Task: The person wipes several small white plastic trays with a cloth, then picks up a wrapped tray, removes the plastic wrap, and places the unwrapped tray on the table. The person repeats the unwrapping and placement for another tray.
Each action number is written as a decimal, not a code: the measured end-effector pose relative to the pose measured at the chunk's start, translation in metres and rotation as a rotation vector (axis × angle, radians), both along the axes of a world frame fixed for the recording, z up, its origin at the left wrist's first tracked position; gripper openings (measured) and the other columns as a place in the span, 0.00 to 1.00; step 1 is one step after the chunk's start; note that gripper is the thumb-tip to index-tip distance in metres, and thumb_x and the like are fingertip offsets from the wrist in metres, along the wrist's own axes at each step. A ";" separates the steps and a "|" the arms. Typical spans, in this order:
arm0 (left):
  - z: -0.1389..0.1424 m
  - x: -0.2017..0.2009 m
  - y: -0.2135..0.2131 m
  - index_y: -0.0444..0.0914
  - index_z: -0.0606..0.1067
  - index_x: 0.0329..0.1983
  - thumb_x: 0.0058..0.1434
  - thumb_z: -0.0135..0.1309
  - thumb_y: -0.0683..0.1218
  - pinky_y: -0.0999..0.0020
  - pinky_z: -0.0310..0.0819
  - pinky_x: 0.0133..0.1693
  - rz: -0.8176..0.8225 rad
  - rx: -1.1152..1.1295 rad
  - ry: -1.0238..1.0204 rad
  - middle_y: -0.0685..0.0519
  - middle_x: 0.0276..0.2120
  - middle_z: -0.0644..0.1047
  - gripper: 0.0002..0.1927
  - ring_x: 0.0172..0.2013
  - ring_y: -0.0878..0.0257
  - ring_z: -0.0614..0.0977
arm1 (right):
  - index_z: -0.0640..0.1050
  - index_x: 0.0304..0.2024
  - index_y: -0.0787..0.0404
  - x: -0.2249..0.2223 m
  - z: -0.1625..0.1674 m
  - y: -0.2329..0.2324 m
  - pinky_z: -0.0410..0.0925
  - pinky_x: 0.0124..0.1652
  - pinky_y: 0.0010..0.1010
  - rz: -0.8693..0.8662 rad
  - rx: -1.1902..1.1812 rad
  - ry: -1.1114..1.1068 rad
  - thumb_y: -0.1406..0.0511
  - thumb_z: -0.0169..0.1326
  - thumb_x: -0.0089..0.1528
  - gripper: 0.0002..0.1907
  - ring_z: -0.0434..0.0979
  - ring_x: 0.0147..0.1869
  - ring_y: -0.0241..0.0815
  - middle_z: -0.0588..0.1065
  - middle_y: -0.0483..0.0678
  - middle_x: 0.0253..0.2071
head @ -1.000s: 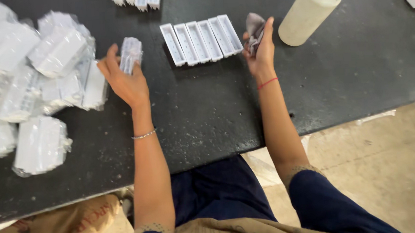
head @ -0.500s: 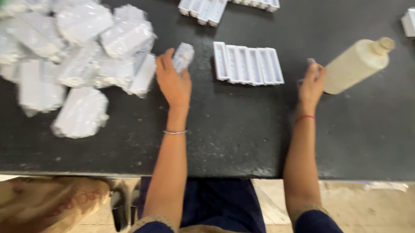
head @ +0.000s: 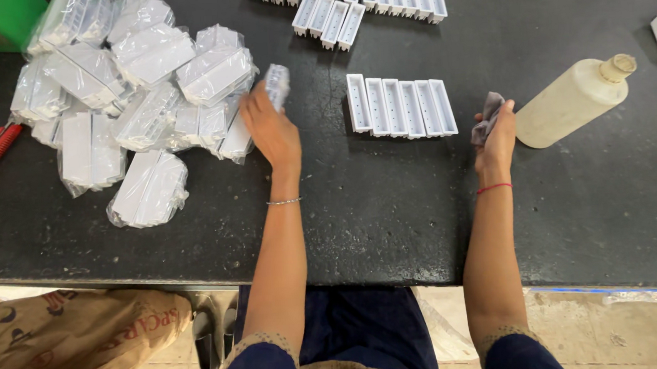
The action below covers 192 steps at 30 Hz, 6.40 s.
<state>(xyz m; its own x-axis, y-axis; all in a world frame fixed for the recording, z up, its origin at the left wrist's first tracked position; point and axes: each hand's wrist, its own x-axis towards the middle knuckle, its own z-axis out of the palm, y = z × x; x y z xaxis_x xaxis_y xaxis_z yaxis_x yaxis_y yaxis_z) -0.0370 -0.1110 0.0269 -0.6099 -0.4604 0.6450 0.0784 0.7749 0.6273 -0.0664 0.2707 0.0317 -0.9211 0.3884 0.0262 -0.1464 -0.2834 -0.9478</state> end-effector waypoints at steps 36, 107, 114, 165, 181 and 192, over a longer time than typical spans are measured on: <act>-0.037 -0.050 0.079 0.34 0.68 0.37 0.66 0.57 0.43 0.55 0.74 0.42 -0.475 0.590 -0.079 0.47 0.38 0.75 0.10 0.38 0.48 0.79 | 0.71 0.65 0.63 -0.004 -0.019 -0.008 0.73 0.49 0.33 0.236 -0.129 0.080 0.59 0.45 0.73 0.21 0.76 0.53 0.39 0.76 0.52 0.55; -0.012 -0.033 0.116 0.43 0.69 0.67 0.74 0.46 0.46 0.67 0.76 0.55 -1.400 1.533 -0.271 0.55 0.57 0.74 0.19 0.54 0.65 0.78 | 0.77 0.59 0.59 0.071 0.040 -0.124 0.70 0.51 0.32 0.097 1.036 0.561 0.80 0.53 0.65 0.22 0.75 0.53 0.47 0.71 0.52 0.52; -0.037 -0.058 0.069 0.41 0.69 0.72 0.81 0.45 0.51 0.71 0.71 0.28 -1.407 1.584 -0.013 0.49 0.41 0.76 0.20 0.29 0.66 0.77 | 0.81 0.52 0.57 0.085 0.043 -0.148 0.69 0.54 0.37 0.591 1.078 0.642 0.80 0.54 0.60 0.21 0.74 0.54 0.50 0.72 0.50 0.50; -0.003 -0.007 0.111 0.37 0.72 0.35 0.40 0.75 0.44 0.54 0.74 0.45 -0.690 -0.071 -0.410 0.45 0.54 0.68 0.24 0.51 0.45 0.75 | 0.80 0.56 0.64 0.040 0.037 -0.056 0.69 0.44 0.23 -0.032 0.821 0.502 0.77 0.53 0.73 0.12 0.73 0.49 0.33 0.70 0.46 0.51; 0.032 -0.012 0.091 0.38 0.69 0.60 0.65 0.60 0.47 0.61 0.78 0.43 -0.546 0.461 0.055 0.49 0.41 0.77 0.22 0.41 0.60 0.79 | 0.80 0.54 0.63 0.041 0.038 -0.069 0.68 0.44 0.24 -0.041 0.765 0.421 0.76 0.53 0.68 0.13 0.74 0.48 0.35 0.72 0.47 0.50; -0.010 -0.020 0.127 0.34 0.75 0.59 0.77 0.42 0.56 0.72 0.72 0.52 -1.089 1.022 -0.208 0.54 0.47 0.78 0.23 0.47 0.70 0.77 | 0.79 0.58 0.61 0.058 0.043 -0.097 0.68 0.47 0.27 -0.022 0.787 0.424 0.75 0.54 0.68 0.16 0.75 0.50 0.40 0.73 0.50 0.51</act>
